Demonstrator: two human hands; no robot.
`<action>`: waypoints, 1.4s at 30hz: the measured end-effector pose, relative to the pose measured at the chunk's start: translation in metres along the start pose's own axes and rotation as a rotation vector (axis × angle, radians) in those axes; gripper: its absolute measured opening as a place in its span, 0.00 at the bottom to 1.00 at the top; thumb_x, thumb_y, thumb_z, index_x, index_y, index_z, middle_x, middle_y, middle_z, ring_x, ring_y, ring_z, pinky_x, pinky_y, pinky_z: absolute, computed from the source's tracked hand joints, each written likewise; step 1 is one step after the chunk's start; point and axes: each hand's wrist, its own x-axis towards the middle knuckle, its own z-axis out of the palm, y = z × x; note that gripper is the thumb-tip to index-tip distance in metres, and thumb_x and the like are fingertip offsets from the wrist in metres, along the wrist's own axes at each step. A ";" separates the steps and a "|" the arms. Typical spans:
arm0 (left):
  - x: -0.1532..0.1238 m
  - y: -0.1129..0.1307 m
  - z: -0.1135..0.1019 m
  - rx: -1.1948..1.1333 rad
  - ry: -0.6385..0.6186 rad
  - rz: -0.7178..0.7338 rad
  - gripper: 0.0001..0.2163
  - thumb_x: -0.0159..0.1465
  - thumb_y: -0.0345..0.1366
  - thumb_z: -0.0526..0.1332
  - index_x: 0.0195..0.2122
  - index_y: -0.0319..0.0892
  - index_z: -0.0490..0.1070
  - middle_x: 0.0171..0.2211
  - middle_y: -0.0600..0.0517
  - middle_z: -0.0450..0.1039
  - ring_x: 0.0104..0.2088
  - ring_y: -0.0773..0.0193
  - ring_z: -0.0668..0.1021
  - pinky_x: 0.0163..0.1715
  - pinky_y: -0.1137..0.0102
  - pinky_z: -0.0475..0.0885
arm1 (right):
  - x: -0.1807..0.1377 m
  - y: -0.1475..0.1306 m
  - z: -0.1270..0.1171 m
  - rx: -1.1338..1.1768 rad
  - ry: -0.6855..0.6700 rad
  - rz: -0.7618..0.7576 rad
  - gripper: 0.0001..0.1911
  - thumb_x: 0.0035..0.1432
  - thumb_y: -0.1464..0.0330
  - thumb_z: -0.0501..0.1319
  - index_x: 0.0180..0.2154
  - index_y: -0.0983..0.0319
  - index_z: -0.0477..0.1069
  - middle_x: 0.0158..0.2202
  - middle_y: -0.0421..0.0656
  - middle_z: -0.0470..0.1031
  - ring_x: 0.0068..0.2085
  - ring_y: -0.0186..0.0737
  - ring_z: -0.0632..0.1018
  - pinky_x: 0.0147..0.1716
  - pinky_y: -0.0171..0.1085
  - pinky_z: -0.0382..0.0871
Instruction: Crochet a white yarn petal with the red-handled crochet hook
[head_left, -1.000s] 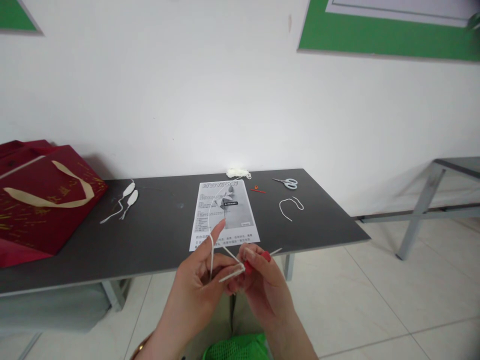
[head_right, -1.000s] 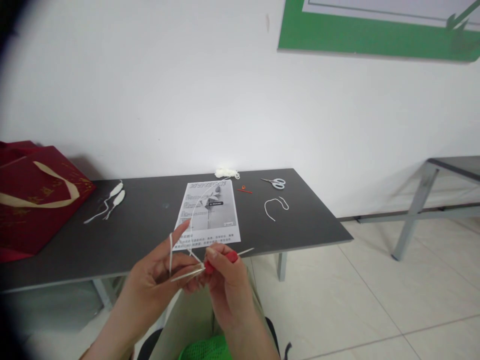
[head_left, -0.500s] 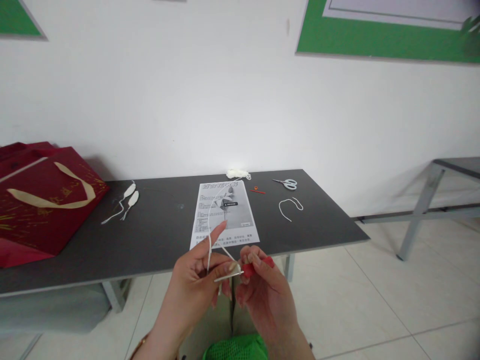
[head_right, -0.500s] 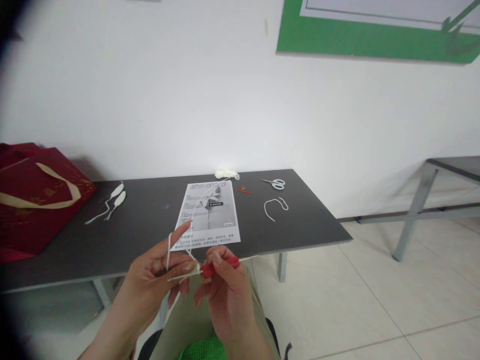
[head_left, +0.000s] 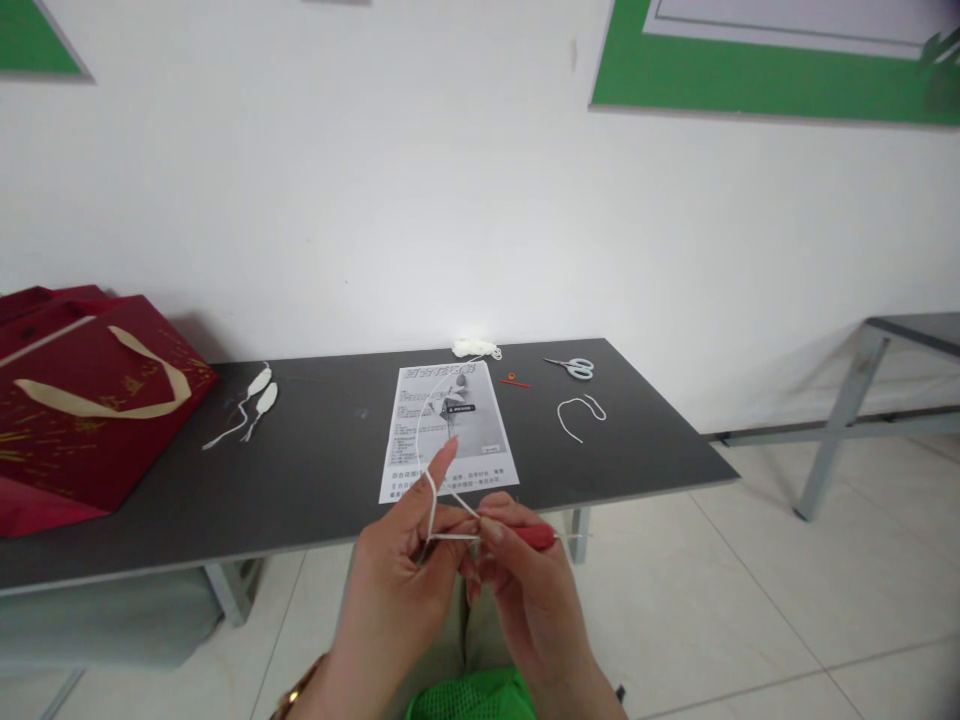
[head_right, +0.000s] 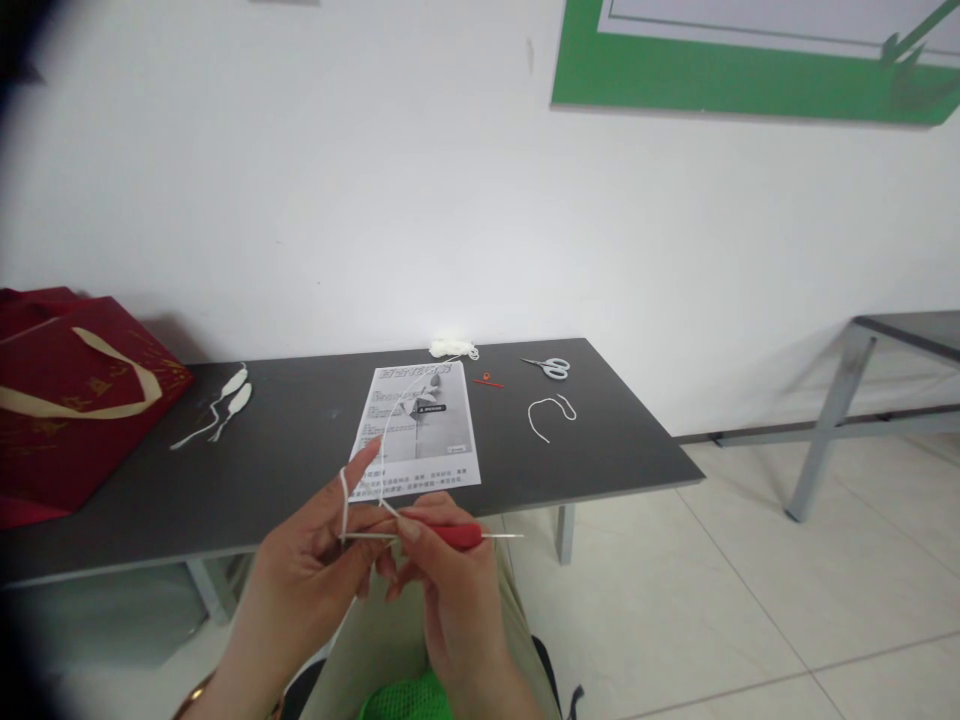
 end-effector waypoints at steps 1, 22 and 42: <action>0.001 0.000 0.001 -0.008 -0.017 -0.009 0.32 0.57 0.32 0.63 0.63 0.43 0.59 0.20 0.57 0.75 0.17 0.69 0.71 0.15 0.78 0.65 | 0.000 -0.001 0.001 -0.003 0.003 -0.008 0.02 0.48 0.72 0.69 0.25 0.63 0.79 0.29 0.39 0.69 0.22 0.29 0.73 0.15 0.28 0.66; 0.017 -0.005 -0.013 0.036 -0.236 -0.051 0.22 0.59 0.34 0.62 0.57 0.45 0.67 0.28 0.56 0.71 0.24 0.65 0.78 0.24 0.72 0.74 | 0.007 -0.012 -0.014 -0.080 0.089 0.112 0.11 0.37 0.71 0.75 0.25 0.65 0.78 0.27 0.43 0.80 0.23 0.38 0.80 0.17 0.31 0.75; 0.021 -0.012 -0.041 0.151 -0.387 -0.198 0.25 0.52 0.27 0.66 0.53 0.43 0.73 0.18 0.54 0.76 0.13 0.68 0.73 0.12 0.78 0.65 | 0.009 -0.026 -0.022 0.046 0.108 0.124 0.11 0.33 0.75 0.76 0.19 0.64 0.75 0.18 0.36 0.75 0.18 0.27 0.75 0.18 0.23 0.71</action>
